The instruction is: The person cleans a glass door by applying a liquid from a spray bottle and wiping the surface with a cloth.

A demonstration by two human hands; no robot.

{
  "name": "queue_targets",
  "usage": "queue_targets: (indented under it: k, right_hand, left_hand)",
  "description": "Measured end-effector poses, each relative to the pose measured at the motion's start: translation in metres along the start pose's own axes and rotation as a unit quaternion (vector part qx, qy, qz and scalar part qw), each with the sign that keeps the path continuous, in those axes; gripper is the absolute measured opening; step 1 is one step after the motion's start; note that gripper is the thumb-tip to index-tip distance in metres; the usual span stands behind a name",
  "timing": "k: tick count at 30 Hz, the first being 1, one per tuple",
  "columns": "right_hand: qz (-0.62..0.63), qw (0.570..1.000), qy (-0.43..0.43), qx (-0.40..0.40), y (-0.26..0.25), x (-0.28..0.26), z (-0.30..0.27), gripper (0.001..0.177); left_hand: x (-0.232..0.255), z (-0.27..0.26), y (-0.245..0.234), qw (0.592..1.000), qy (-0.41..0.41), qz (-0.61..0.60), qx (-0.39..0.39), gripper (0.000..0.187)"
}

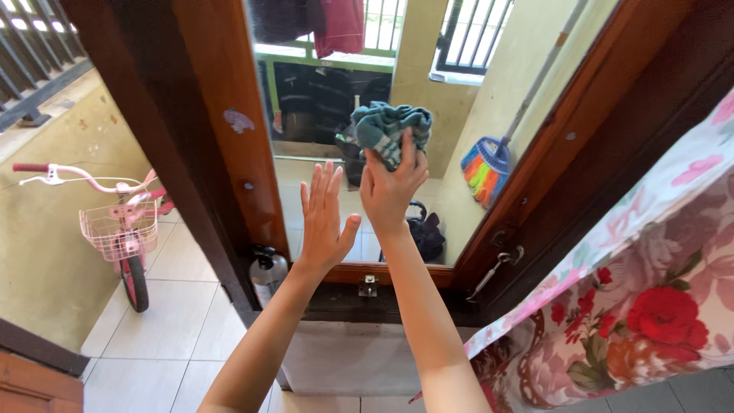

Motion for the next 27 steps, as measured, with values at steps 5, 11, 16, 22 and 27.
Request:
queue_targets:
  k: [5, 11, 16, 22, 27]
  right_hand:
    - [-0.023, 1.0, -0.001, -0.019, -0.013, 0.026, 0.001, 0.031]
    - [-0.049, 0.998, 0.044, 0.014, -0.062, 0.087, 0.009, 0.033]
    - [-0.125, 0.991, 0.045, -0.001, -0.101, 0.117, 0.021, 0.033]
    - [-0.11, 0.993, 0.045, 0.029, -0.11, 0.122, 0.016, 0.038]
    - [-0.104, 0.993, 0.042, 0.023, -0.103, 0.125, -0.035, 0.035]
  left_hand:
    - [0.006, 0.0, 0.013, 1.0, -0.006, -0.002, 0.001, 0.081]
    - [0.018, -0.005, 0.03, 1.0, -0.018, -0.003, 0.009, 0.08]
    - [0.032, -0.009, 0.041, 1.0, -0.015, -0.014, 0.0, 0.078]
    - [0.033, -0.025, 0.047, 1.0, -0.025, -0.008, -0.005, 0.077]
    - [0.032, -0.042, 0.048, 0.999, -0.036, 0.0, -0.017, 0.076]
Point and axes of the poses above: each hand's wrist, its own z-axis towards the middle knuckle, its own y-axis out of the palm, x = y × z, the point moved 10 cm from there along z, towards the middle knuckle, and after that the axes turned 8 degrees about z, right-handed, at the moved point
